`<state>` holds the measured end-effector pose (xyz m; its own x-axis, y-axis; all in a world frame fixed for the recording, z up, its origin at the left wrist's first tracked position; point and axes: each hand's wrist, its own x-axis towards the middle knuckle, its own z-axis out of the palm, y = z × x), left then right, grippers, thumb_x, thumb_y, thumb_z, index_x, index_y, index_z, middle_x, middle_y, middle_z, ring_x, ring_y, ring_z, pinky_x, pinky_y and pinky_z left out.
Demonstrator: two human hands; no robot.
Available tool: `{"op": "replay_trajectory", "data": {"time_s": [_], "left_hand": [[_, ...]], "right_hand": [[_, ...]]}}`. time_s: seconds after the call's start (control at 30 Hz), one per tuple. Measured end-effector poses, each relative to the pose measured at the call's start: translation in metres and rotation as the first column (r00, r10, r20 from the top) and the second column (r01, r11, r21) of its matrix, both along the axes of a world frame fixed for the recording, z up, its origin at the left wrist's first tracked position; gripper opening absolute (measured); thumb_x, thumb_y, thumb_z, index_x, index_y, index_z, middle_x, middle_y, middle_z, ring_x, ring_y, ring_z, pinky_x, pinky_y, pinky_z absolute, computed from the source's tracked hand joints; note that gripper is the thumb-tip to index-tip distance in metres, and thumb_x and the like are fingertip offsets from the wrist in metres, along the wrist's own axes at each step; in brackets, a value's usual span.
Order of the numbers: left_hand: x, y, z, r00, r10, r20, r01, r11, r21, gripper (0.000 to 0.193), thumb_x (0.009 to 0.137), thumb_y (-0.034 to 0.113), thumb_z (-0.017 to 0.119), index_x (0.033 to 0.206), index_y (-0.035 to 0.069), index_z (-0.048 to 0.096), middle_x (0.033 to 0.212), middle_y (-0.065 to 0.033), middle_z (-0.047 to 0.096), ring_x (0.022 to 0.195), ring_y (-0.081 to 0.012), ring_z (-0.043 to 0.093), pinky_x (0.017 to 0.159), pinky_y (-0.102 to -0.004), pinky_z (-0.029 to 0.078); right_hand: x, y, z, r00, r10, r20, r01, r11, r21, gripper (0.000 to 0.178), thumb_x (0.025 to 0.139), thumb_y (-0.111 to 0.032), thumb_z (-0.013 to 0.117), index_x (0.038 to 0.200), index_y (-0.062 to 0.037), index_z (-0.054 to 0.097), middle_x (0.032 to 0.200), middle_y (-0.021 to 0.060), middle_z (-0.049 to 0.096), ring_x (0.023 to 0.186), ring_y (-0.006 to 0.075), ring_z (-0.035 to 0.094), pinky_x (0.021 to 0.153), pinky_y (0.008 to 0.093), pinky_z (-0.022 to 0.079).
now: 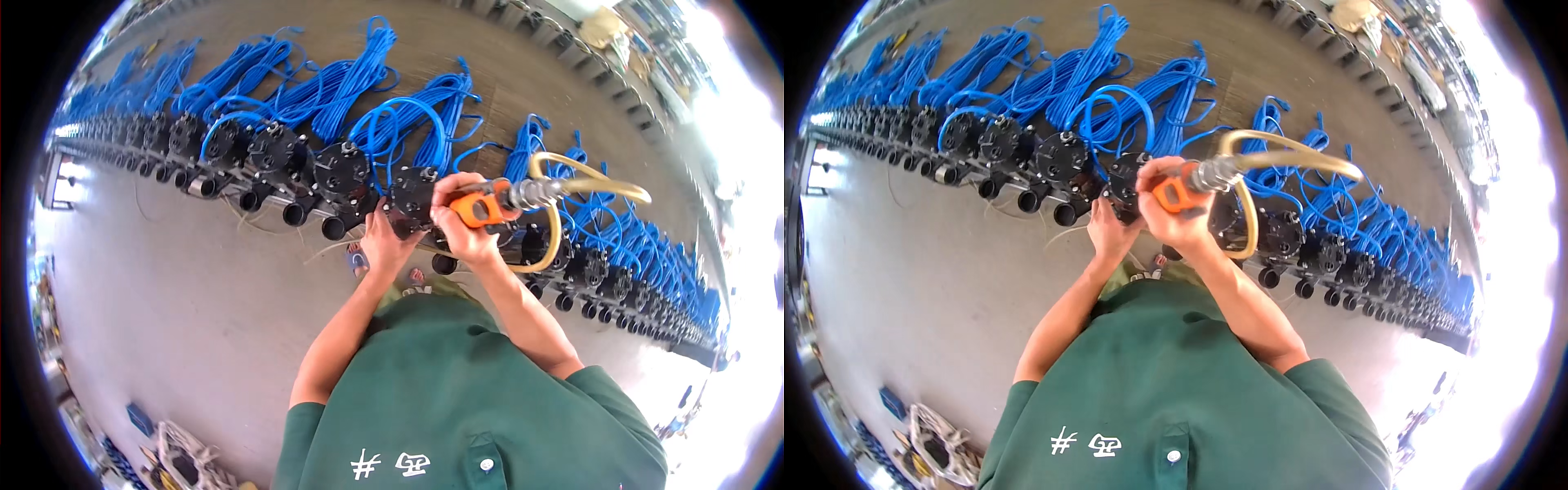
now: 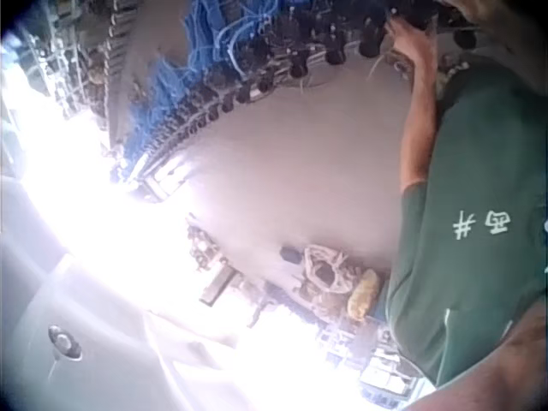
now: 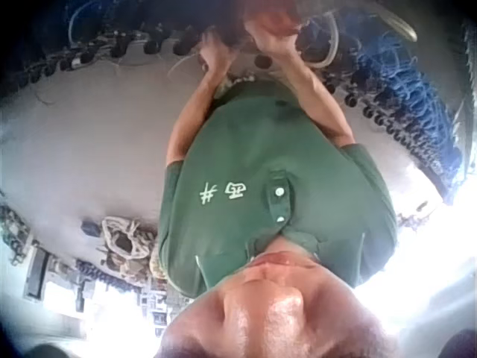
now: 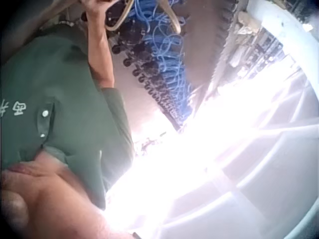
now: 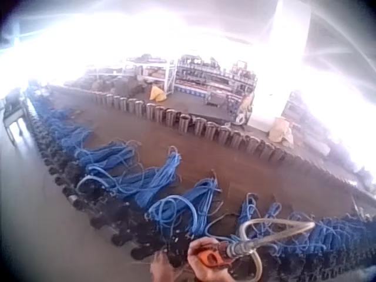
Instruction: The person assembles a line of water pumps by using a power tool to drive screws into the base of each pump housing.
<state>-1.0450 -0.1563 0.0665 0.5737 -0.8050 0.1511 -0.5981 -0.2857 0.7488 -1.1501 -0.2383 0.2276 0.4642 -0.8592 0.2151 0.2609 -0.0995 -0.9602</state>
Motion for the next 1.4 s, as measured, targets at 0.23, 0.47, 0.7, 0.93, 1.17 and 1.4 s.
{"op": "replay_trajectory", "data": {"time_s": [0.23, 0.47, 0.7, 0.93, 1.17, 1.4], "left_hand": [[0.011, -0.001, 0.007, 0.993, 0.006, 0.114, 0.01, 0.991, -0.137, 0.107, 0.054, 0.045, 0.092, 0.136, -0.006, 0.045, 0.108, -0.0168, 0.064, 0.098, -0.0356, 0.062, 0.082, -0.0453, 0.052], [0.03, -0.016, -0.004, 0.854, -0.24, -0.461, 0.112, 0.951, -0.288, 0.116, 0.051, 0.032, 0.098, 0.145, 0.003, 0.037, 0.122, -0.0193, 0.061, 0.114, -0.0392, 0.06, 0.098, -0.0463, 0.05], [0.045, -0.02, -0.005, 0.751, -0.315, -0.58, 0.252, 0.949, -0.188, 0.122, 0.049, 0.033, 0.1, 0.148, 0.005, 0.035, 0.124, -0.0188, 0.061, 0.112, -0.0335, 0.062, 0.097, -0.0426, 0.052], [0.039, -0.018, -0.014, 0.792, -0.306, -0.529, 0.203, 0.948, -0.245, 0.12, 0.047, 0.028, 0.101, 0.144, 0.002, 0.035, 0.117, -0.0168, 0.058, 0.106, -0.0317, 0.061, 0.094, -0.0403, 0.051], [0.001, -0.005, -0.013, 0.924, -0.043, -0.38, -0.029, 0.983, -0.181, 0.122, 0.048, 0.018, 0.099, 0.144, -0.005, 0.028, 0.134, -0.0232, 0.051, 0.121, -0.0351, 0.055, 0.105, -0.0417, 0.045], [-0.014, 0.001, -0.02, 0.996, 0.09, 0.029, -0.085, 0.985, -0.15, 0.098, 0.068, 0.032, 0.09, 0.14, -0.008, 0.036, 0.136, -0.0285, 0.045, 0.124, -0.0462, 0.047, 0.106, -0.0482, 0.042]], "right_hand": [[0.009, -0.001, 0.021, 0.985, 0.141, -0.1, -0.149, 0.985, -0.084, 0.033, 0.085, 0.005, 0.061, 0.118, 0.0001, 0.056, 0.099, 0.0103, 0.067, 0.077, 0.0102, 0.062, 0.069, 0.025, 0.052], [0.082, -0.031, 0.06, 0.998, -0.057, 0.034, 0.062, 0.988, -0.141, 0.028, 0.086, 0.005, 0.057, 0.113, -0.0014, 0.052, 0.087, 0.0085, 0.062, 0.072, 0.0134, 0.06, 0.063, 0.0267, 0.05], [0.094, -0.062, 0.008, 0.985, -0.074, -0.158, 0.033, 0.968, -0.247, 0.029, 0.082, 0.009, 0.063, 0.107, -0.0016, 0.056, 0.092, 0.0066, 0.063, 0.078, 0.012, 0.062, 0.068, 0.0258, 0.053], [0.09, -0.058, 0.005, 0.988, -0.09, -0.124, 0.056, 0.967, -0.25, 0.026, 0.081, 0.008, 0.064, 0.105, -0.0008, 0.057, 0.091, 0.0067, 0.064, 0.079, 0.0123, 0.063, 0.069, 0.0258, 0.053], [0.098, -0.061, 0.012, 0.995, -0.054, -0.079, 0.032, 0.965, -0.258, 0.011, 0.078, 0.006, 0.065, 0.087, -0.0006, 0.063, 0.081, 0.0024, 0.064, 0.074, 0.0095, 0.061, 0.067, 0.0257, 0.051], [0.096, -0.067, 0.021, 0.998, -0.022, -0.062, -0.007, 0.902, -0.432, 0.028, 0.078, 0.002, 0.067, 0.106, 0.0009, 0.069, 0.085, 0.0044, 0.071, 0.079, 0.0115, 0.068, 0.075, 0.0283, 0.054]]}}
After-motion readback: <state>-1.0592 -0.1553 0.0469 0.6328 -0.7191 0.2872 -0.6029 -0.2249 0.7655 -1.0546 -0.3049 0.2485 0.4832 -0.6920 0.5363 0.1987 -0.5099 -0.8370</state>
